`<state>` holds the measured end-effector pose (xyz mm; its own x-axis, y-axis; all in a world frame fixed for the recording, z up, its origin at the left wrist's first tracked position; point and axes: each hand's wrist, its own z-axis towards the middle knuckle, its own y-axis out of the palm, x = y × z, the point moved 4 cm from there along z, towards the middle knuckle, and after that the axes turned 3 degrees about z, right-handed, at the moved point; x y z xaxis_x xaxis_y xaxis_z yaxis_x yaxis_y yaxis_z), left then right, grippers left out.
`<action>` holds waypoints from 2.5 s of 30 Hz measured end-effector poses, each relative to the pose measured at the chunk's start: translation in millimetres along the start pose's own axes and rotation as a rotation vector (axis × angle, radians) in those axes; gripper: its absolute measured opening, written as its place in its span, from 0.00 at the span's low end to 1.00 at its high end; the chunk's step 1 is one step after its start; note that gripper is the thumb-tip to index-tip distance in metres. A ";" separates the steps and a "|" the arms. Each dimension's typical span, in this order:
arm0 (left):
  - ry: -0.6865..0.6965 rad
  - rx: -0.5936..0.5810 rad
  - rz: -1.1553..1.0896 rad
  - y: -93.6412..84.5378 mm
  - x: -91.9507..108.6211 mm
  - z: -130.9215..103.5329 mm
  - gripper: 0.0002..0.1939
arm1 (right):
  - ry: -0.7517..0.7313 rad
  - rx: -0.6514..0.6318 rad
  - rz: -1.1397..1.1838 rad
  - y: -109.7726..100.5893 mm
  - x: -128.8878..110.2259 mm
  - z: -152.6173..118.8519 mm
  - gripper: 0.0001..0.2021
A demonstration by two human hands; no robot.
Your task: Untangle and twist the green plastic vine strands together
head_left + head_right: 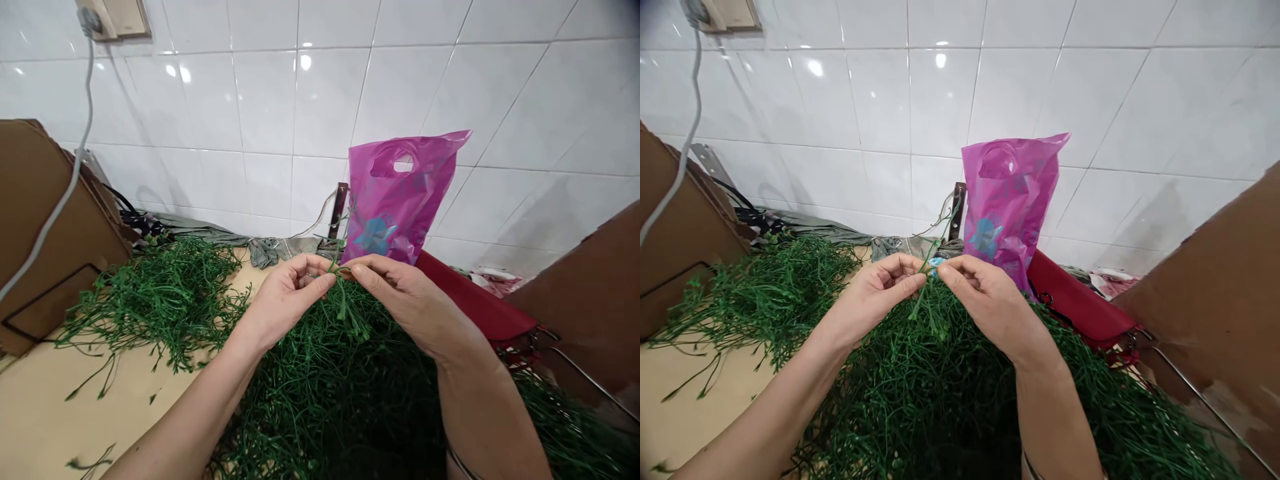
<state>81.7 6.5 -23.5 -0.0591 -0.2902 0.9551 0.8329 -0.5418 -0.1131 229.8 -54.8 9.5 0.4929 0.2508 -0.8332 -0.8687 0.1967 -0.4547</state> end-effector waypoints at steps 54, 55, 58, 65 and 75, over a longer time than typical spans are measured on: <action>-0.056 -0.106 -0.023 -2.9 -8.0 5.4 0.13 | -0.083 0.140 0.004 15.2 4.7 2.2 0.02; -0.056 -0.119 -0.014 -3.4 -8.1 5.5 0.14 | -0.106 0.129 -0.025 14.8 1.8 0.9 0.03; -0.033 -0.190 0.039 -5.7 -7.4 5.4 0.15 | -0.113 0.029 -0.053 12.6 -2.7 -3.3 0.06; 0.062 -0.439 0.023 -3.7 3.1 -0.4 0.11 | -0.064 -0.216 0.076 13.9 -2.9 -4.7 0.04; 0.093 -0.405 0.133 -5.3 4.2 -0.4 0.13 | -0.010 -0.104 0.182 28.7 12.6 5.5 0.05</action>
<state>76.8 7.9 -19.0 -0.0307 -0.4382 0.8984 0.5548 -0.7551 -0.3493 211.3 -40.7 -12.4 0.3277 0.2824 -0.9016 -0.9435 0.0484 -0.3278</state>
